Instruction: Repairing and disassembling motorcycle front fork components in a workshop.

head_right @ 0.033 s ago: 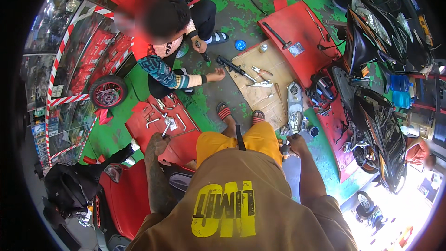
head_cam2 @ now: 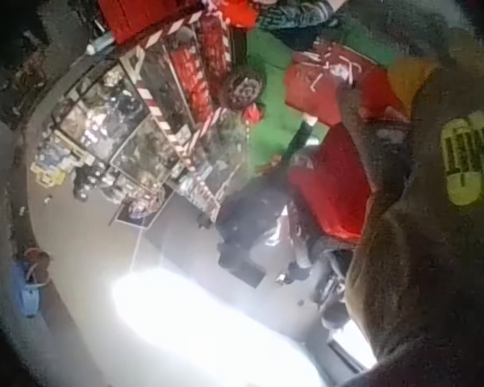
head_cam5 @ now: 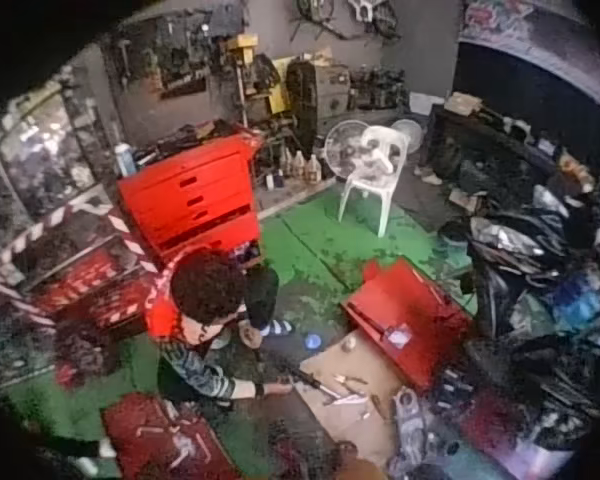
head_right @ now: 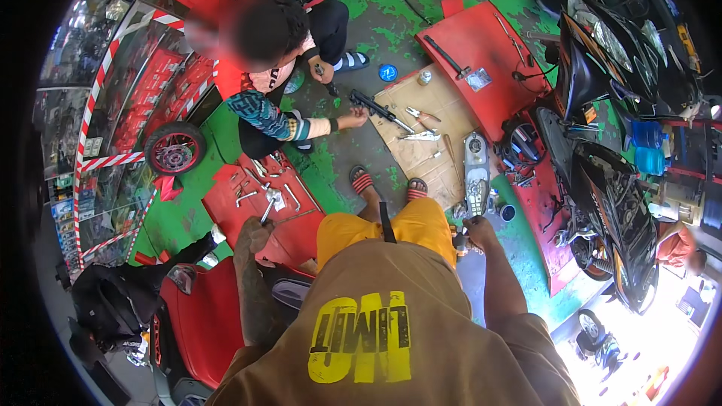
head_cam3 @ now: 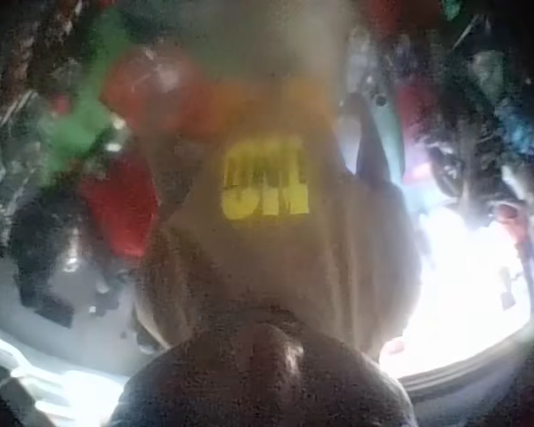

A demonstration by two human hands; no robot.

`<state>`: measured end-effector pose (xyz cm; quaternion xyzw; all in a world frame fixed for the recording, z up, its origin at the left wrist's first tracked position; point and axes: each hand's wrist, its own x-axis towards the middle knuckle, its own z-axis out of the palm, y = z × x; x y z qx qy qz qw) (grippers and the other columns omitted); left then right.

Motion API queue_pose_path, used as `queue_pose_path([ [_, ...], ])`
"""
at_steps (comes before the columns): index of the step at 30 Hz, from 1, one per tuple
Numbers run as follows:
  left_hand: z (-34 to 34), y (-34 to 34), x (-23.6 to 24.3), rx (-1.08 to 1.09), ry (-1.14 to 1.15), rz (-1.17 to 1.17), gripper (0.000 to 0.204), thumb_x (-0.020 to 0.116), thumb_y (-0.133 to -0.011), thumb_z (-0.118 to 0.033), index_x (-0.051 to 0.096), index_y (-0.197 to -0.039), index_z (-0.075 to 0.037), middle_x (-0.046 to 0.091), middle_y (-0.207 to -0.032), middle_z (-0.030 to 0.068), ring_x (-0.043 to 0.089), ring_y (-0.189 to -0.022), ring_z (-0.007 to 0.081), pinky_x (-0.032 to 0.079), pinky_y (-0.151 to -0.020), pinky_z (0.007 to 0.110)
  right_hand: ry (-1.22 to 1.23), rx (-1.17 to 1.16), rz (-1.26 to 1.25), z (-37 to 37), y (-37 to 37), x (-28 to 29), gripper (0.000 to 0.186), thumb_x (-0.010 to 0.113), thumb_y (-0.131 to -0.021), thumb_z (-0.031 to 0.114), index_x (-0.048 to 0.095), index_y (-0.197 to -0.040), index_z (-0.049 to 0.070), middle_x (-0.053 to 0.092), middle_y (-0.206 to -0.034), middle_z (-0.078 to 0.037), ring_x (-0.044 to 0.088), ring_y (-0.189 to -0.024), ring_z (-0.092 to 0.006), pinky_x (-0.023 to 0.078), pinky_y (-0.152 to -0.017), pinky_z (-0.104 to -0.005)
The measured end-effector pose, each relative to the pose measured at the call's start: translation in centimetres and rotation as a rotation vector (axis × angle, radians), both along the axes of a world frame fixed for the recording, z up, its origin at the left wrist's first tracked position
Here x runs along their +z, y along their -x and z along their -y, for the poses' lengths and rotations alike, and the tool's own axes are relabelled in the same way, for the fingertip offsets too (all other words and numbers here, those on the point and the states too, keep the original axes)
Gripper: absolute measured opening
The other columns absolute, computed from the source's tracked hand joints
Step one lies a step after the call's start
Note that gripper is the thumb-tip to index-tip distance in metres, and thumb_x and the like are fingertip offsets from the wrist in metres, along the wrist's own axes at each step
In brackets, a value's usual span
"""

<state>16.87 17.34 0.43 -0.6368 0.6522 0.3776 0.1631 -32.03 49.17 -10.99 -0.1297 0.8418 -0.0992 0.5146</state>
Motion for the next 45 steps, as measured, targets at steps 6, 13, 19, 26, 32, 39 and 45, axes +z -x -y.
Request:
queue_pose_path([
  [6, -7.5, 1.5, -0.5, 0.116, 0.048, 0.157, 0.034, 0.057, -0.083, -0.030, 0.064, -0.083, 0.003, 0.062, -0.078, 0.0269, 0.063, -0.076, 0.0398, 0.047, -0.066, 0.045, -0.005, 0.017, 0.079, -0.7, 4.5, -2.0, 0.037, 0.058, -0.089, 0.031, 0.060, -0.095, -0.005, 0.063, -0.072, -0.011, 0.058, -0.054, -0.0180, 0.046, -0.050, -0.0332],
  [13, -19.1, -3.6, -8.5, 0.195, 0.101, -0.099, 0.038, 0.056, -0.086, -0.035, 0.065, -0.079, 0.001, 0.059, -0.066, 0.0259, 0.061, -0.063, 0.0430, 0.047, -0.055, 0.050, 0.090, 0.112, 0.003, -1.7, 10.1, -4.9, 0.035, 0.059, -0.087, 0.030, 0.062, -0.089, -0.005, 0.063, -0.067, -0.012, 0.058, -0.049, -0.0191, 0.047, -0.050, -0.0334],
  [19, -31.9, -10.9, -14.2, -0.800, 0.263, 0.345, 0.036, 0.052, -0.091, -0.038, 0.065, -0.081, -0.005, 0.058, -0.057, 0.0126, 0.059, -0.050, 0.0250, 0.043, -0.043, 0.042, 0.082, 0.131, 0.056, 0.1, 11.1, -6.5, 0.035, 0.059, -0.087, 0.030, 0.062, -0.085, -0.005, 0.062, -0.066, -0.011, 0.058, -0.050, -0.0187, 0.046, -0.047, -0.0345],
  [26, -35.0, -6.3, -14.6, 0.685, -0.576, 0.077, 0.022, 0.041, -0.094, -0.024, 0.058, -0.092, -0.010, 0.054, -0.060, 0.0056, 0.054, -0.047, 0.0197, 0.037, -0.036, 0.034, 0.092, 0.173, 0.087, -0.1, 12.8, -10.3, 0.032, 0.059, -0.088, 0.028, 0.060, -0.093, -0.004, 0.062, -0.069, -0.010, 0.057, -0.052, -0.0181, 0.046, -0.047, -0.0334],
  [32, -33.9, -5.7, -13.6, 0.711, -0.540, -0.290, 0.012, 0.043, -0.091, -0.024, 0.052, -0.096, -0.018, 0.045, -0.056, 0.0031, 0.051, -0.045, 0.0199, 0.035, -0.035, 0.034, 0.110, 0.120, 0.109, 3.5, 12.5, -5.9, 0.034, 0.059, -0.088, 0.029, 0.063, -0.095, -0.004, 0.064, -0.071, -0.011, 0.058, -0.054, -0.0181, 0.046, -0.051, -0.0347],
  [39, -33.1, -9.0, -16.5, 1.106, -0.813, -0.720, 0.015, 0.051, -0.087, -0.027, 0.058, -0.088, -0.014, 0.053, -0.061, 0.0052, 0.054, -0.050, 0.0213, 0.038, -0.039, 0.039, 0.128, 0.258, 0.100, 5.2, 12.5, -4.6, 0.039, 0.059, -0.088, 0.033, 0.061, -0.101, -0.004, 0.065, -0.075, -0.011, 0.057, -0.055, -0.0179, 0.046, -0.053, -0.0337],
  [45, -32.7, -7.1, -17.3, 1.207, -0.662, -0.584, 0.033, 0.056, -0.088, -0.035, 0.063, -0.074, -0.006, 0.054, -0.050, 0.0090, 0.057, -0.042, 0.0207, 0.041, -0.039, 0.034, 0.099, 0.148, 0.073, 3.0, 12.9, -3.2, 0.037, 0.060, -0.088, 0.031, 0.061, -0.099, -0.004, 0.065, -0.074, -0.011, 0.057, -0.055, -0.0166, 0.045, -0.049, -0.0317],
])
